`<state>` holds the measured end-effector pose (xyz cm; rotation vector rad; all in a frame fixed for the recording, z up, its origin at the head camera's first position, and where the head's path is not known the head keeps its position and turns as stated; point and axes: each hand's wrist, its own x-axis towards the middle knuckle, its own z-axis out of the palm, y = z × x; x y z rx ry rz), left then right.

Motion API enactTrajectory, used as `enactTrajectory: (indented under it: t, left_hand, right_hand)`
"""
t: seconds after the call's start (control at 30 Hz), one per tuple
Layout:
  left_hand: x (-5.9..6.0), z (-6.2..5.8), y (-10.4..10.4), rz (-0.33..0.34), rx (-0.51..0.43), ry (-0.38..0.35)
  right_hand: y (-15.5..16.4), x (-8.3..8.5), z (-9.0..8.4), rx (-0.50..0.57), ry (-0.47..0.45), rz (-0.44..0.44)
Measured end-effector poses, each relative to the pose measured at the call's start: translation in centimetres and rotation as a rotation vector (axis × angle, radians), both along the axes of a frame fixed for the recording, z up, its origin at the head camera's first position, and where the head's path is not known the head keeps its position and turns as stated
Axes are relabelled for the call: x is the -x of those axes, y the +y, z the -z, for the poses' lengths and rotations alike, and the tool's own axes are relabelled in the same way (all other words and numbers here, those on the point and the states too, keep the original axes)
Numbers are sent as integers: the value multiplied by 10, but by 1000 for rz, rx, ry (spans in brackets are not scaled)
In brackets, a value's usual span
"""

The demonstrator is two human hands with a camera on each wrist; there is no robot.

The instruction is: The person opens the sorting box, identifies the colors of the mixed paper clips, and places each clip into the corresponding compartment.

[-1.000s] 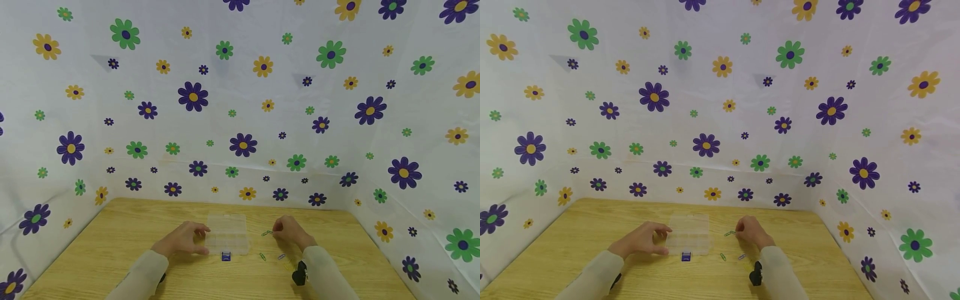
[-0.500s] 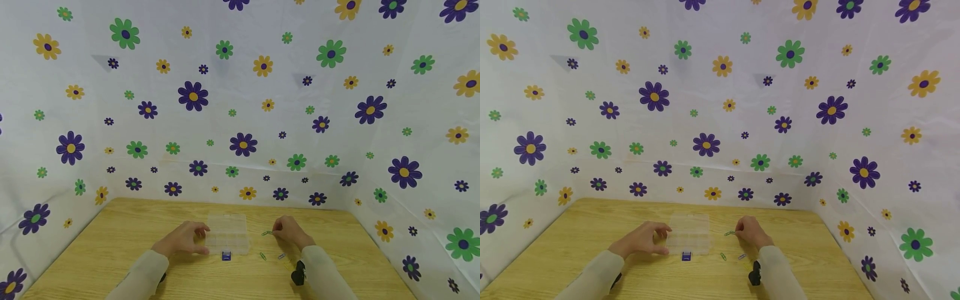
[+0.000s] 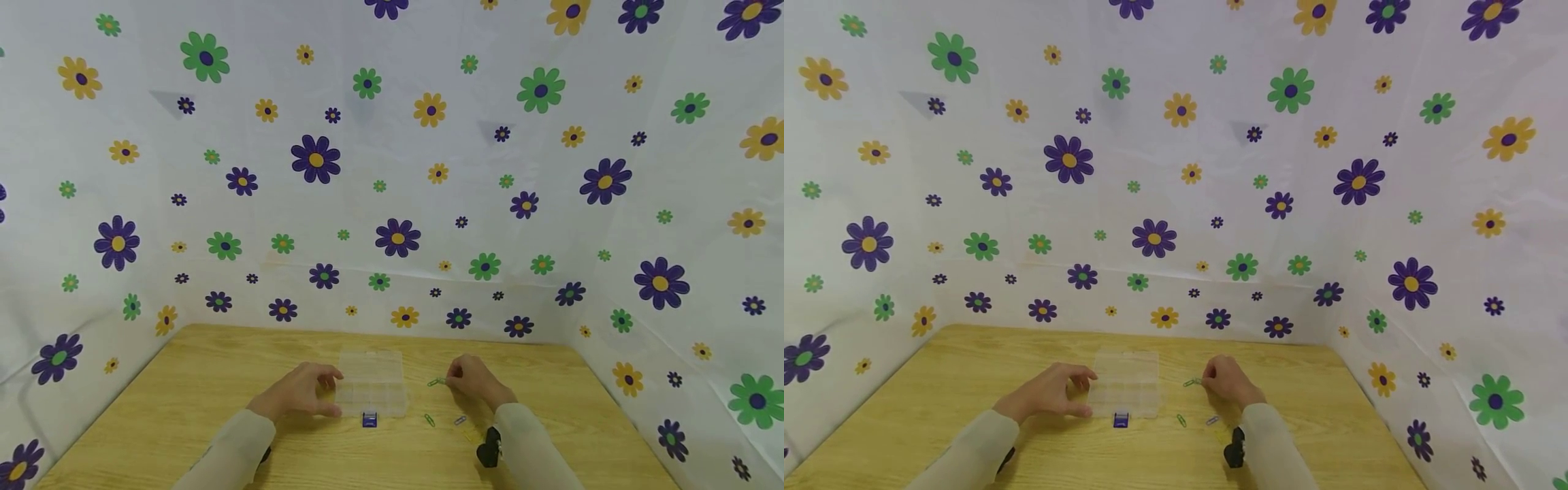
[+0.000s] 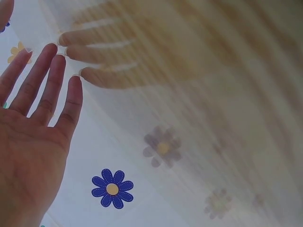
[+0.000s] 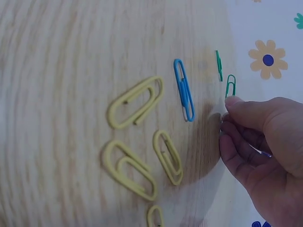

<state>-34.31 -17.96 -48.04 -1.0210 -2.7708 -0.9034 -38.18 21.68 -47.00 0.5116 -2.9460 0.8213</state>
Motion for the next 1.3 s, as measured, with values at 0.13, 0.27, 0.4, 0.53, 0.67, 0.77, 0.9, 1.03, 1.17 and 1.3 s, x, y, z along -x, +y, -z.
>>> enactTrajectory:
  t: [0.13, 0.27, 0.4, 0.53, 0.67, 0.77, 0.9, 1.03, 1.17, 1.3]
  left_hand:
    - [0, -1, 0, 0, -10, -16]
    - [0, -1, 1, -13, -2, -27]
    - [0, -1, 2, -16, 1, -31]
    - [0, 0, 2, -14, -4, -26]
    - [2, 3, 1, -15, 10, -15]
    - [3, 4, 1, -21, 23, -14]
    - [3, 4, 1, -26, 23, -17]
    - [2, 4, 1, -31, 22, -21]
    - [2, 5, 1, -29, 25, -21]
    - [2, 3, 1, -26, 25, -19]
  right_hand:
    - [2, 1, -1, 31, -8, 3]
    - [0, 2, -5, 70, -9, -14]
    - [-4, 2, -10, 107, 20, -54]
    - [-12, 0, -16, 123, 60, -119]
    - [-21, -2, -20, 127, 89, -173]
    - [-28, -2, -22, 130, 91, -191]
    - [-36, -2, -22, 140, 95, -233]
    - [-42, -4, -22, 158, 88, -276]
    - [-50, -7, -21, 157, 73, -301]
    - [-57, -9, -23, 144, 78, -311]
